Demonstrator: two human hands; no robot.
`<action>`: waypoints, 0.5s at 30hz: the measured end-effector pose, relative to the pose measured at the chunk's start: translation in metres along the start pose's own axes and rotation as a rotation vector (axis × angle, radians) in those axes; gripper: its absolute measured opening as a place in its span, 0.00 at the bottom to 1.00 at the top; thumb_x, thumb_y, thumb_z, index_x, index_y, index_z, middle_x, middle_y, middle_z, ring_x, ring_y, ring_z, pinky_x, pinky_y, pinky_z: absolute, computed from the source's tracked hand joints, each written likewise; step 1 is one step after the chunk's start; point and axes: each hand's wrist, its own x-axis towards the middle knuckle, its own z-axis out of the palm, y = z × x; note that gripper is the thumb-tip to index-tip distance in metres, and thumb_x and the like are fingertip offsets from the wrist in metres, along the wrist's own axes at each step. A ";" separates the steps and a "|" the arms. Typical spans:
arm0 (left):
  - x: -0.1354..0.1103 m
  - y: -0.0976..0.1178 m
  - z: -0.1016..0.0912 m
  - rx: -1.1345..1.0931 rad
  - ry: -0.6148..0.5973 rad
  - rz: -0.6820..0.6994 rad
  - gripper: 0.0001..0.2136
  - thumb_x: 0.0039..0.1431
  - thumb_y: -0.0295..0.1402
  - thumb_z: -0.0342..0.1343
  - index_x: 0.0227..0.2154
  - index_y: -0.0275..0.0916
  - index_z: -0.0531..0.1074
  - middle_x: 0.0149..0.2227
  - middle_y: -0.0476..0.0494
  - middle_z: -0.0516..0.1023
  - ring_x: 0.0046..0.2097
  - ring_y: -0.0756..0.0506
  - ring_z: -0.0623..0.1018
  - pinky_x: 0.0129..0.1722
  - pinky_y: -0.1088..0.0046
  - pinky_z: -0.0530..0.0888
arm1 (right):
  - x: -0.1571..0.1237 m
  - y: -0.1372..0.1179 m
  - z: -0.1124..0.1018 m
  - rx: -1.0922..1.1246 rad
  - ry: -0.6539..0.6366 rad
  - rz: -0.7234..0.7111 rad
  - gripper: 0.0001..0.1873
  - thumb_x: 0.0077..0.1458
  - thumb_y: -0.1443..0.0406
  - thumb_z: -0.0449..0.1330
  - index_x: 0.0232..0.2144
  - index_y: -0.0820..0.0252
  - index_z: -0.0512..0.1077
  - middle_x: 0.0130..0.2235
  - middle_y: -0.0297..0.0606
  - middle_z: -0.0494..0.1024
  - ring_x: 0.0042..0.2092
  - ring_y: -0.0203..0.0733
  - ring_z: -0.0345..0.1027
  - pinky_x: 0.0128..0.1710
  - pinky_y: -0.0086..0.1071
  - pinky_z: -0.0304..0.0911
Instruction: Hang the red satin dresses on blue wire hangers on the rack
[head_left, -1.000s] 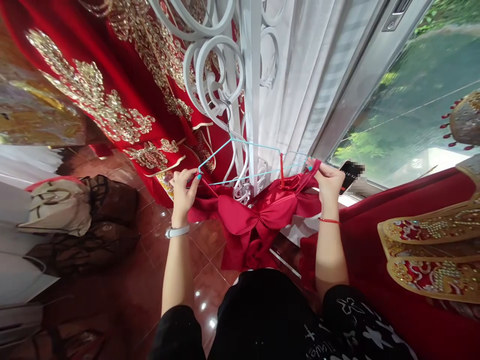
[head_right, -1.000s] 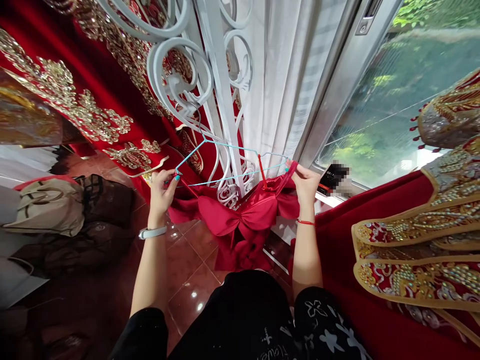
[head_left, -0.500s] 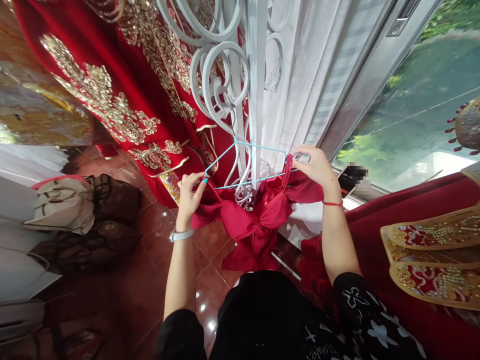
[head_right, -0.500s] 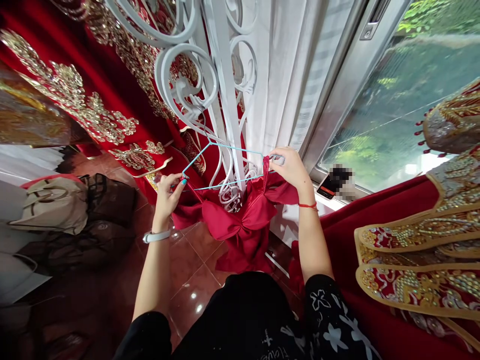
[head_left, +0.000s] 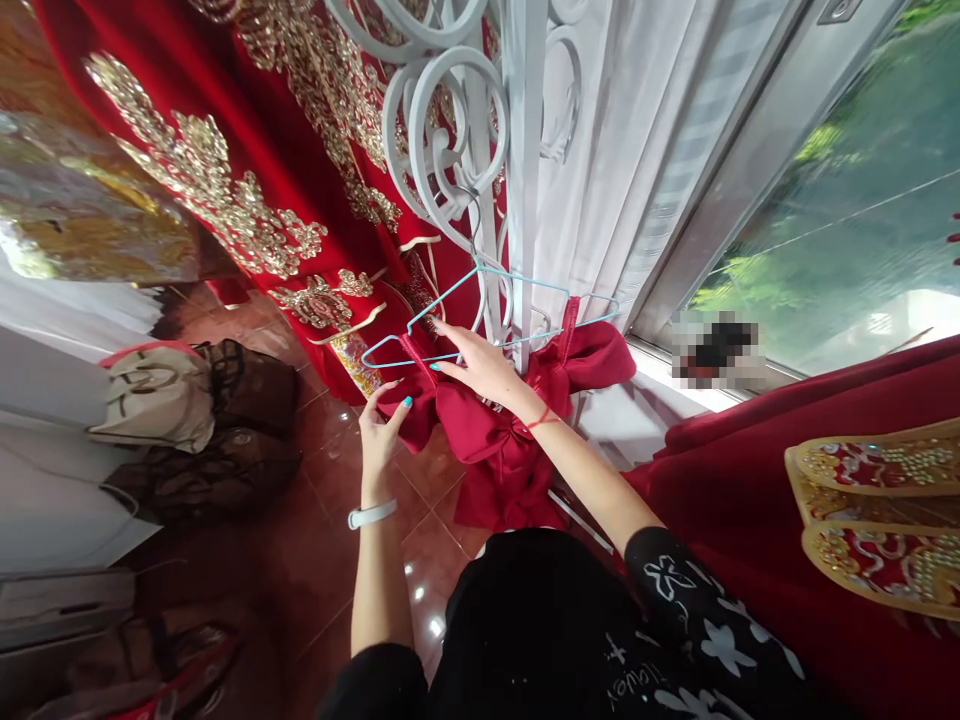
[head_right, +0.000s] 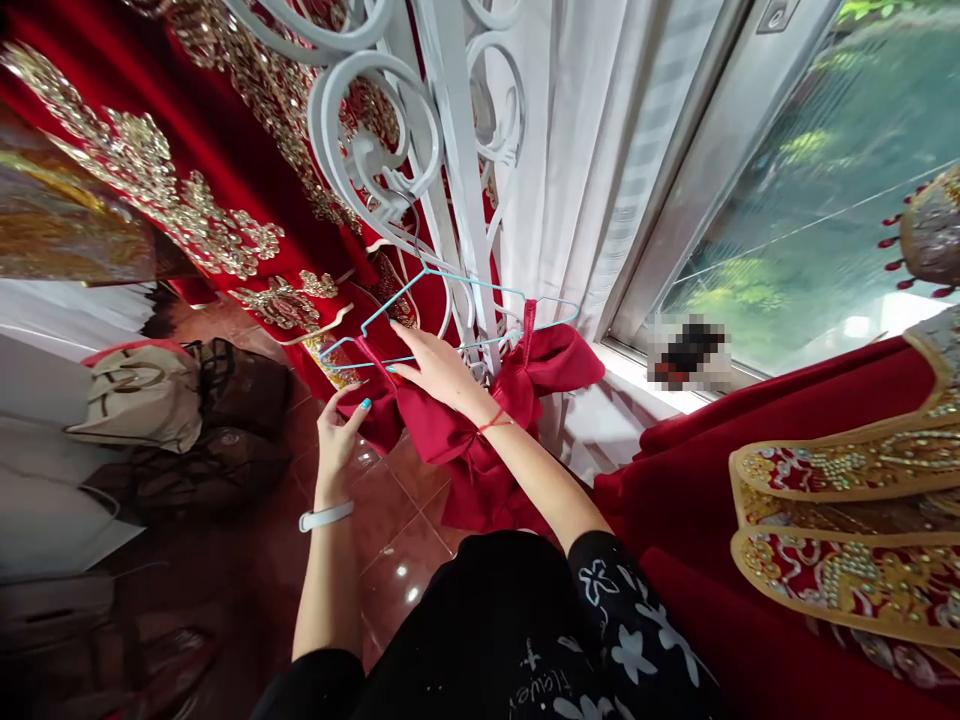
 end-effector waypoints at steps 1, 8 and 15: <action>-0.002 0.000 -0.001 0.003 0.027 -0.005 0.33 0.47 0.56 0.69 0.50 0.39 0.75 0.48 0.37 0.81 0.52 0.37 0.81 0.56 0.57 0.77 | 0.009 -0.001 0.009 -0.031 -0.048 0.048 0.22 0.64 0.65 0.64 0.60 0.56 0.72 0.60 0.44 0.79 0.59 0.48 0.73 0.60 0.42 0.61; 0.017 0.042 -0.024 0.171 0.052 0.095 0.24 0.50 0.50 0.67 0.45 0.40 0.76 0.49 0.37 0.83 0.52 0.37 0.82 0.57 0.56 0.77 | 0.007 -0.009 0.031 -0.119 -0.039 0.178 0.10 0.69 0.59 0.61 0.46 0.54 0.81 0.45 0.38 0.87 0.44 0.43 0.77 0.54 0.41 0.48; 0.063 0.136 -0.002 0.551 -0.472 0.370 0.18 0.59 0.44 0.62 0.49 0.43 0.78 0.49 0.41 0.84 0.52 0.36 0.81 0.58 0.57 0.74 | 0.001 -0.015 0.030 -0.146 -0.044 0.194 0.11 0.68 0.61 0.61 0.47 0.53 0.83 0.44 0.40 0.87 0.41 0.45 0.76 0.52 0.41 0.50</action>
